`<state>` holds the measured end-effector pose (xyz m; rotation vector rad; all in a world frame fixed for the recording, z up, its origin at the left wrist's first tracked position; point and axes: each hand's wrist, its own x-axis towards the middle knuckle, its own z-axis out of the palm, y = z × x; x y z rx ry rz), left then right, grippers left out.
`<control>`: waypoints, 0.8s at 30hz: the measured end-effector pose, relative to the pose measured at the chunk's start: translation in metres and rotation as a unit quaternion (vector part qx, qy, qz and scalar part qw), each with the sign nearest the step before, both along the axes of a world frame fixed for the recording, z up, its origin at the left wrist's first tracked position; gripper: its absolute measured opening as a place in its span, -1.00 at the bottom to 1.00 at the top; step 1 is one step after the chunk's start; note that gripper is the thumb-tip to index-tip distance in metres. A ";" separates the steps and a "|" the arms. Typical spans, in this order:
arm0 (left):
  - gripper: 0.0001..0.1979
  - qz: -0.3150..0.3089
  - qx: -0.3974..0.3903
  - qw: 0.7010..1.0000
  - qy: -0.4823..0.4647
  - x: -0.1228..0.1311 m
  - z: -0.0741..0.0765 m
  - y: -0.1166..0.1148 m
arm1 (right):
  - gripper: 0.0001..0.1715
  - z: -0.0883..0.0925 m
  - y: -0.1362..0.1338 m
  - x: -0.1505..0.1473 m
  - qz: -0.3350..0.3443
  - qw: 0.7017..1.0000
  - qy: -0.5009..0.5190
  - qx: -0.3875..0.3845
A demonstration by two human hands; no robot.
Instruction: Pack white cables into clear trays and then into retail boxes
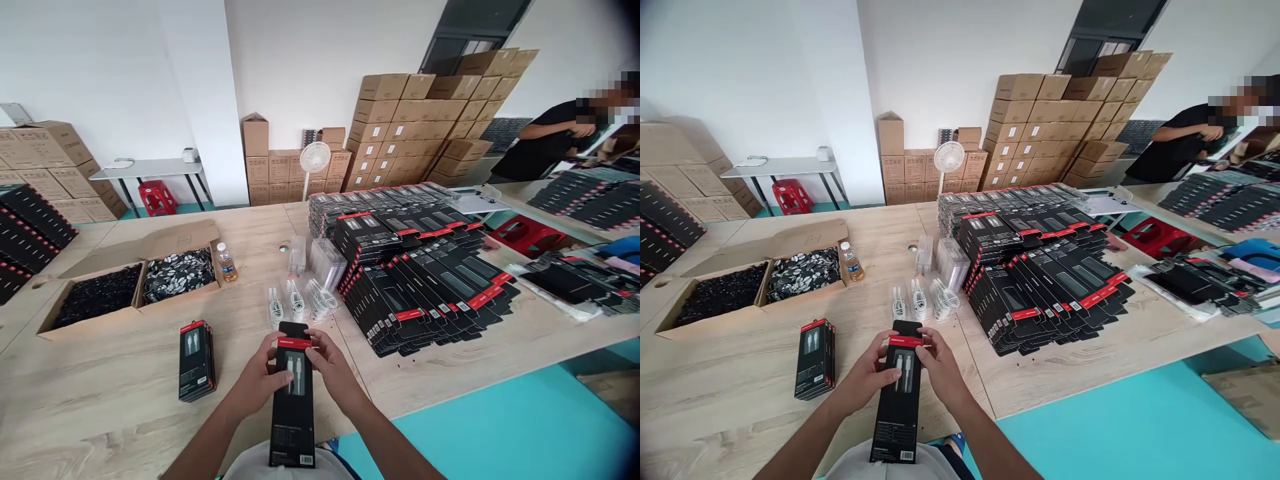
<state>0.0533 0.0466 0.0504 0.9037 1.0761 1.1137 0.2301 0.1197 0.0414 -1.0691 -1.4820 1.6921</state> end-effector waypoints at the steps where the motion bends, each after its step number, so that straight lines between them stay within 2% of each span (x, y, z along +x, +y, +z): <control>1: -0.53 0.016 0.006 1.000 0.023 -0.002 -0.001 0.003 | -0.63 0.001 -0.001 -0.001 -0.001 1.000 -0.010 0.021; 3: -0.68 0.068 0.033 0.994 0.080 -0.004 -0.002 0.010 | -0.70 0.004 0.001 -0.003 -0.003 0.996 -0.031 0.082; 5: -0.74 0.112 0.071 0.984 0.117 -0.005 0.001 0.016 | -0.74 0.009 0.003 -0.002 -0.013 0.990 -0.037 0.132; 8: -0.81 0.132 0.089 0.982 0.101 -0.004 0.015 0.021 | -0.77 0.019 0.006 -0.001 -0.016 0.989 -0.041 0.144; 10: -0.83 0.117 0.072 0.985 0.102 -0.005 0.029 0.024 | -0.75 0.027 0.009 0.001 -0.008 0.991 -0.048 0.127; 13: -0.87 0.062 0.032 0.987 0.142 -0.007 0.049 0.030 | -0.75 0.042 0.016 0.003 0.024 0.994 -0.059 0.090; 16: -0.82 0.003 -0.025 0.992 0.121 -0.009 0.062 0.038 | -0.74 0.054 0.026 0.005 0.068 0.996 -0.055 0.010; 20: -0.83 -0.015 -0.065 0.994 0.085 -0.007 0.069 0.045 | -0.67 0.063 0.037 0.008 0.080 0.990 -0.020 -0.116; 24: -0.83 -0.017 -0.042 0.995 0.086 -0.005 0.069 0.041 | -0.66 0.066 0.036 0.013 0.091 0.991 -0.013 -0.100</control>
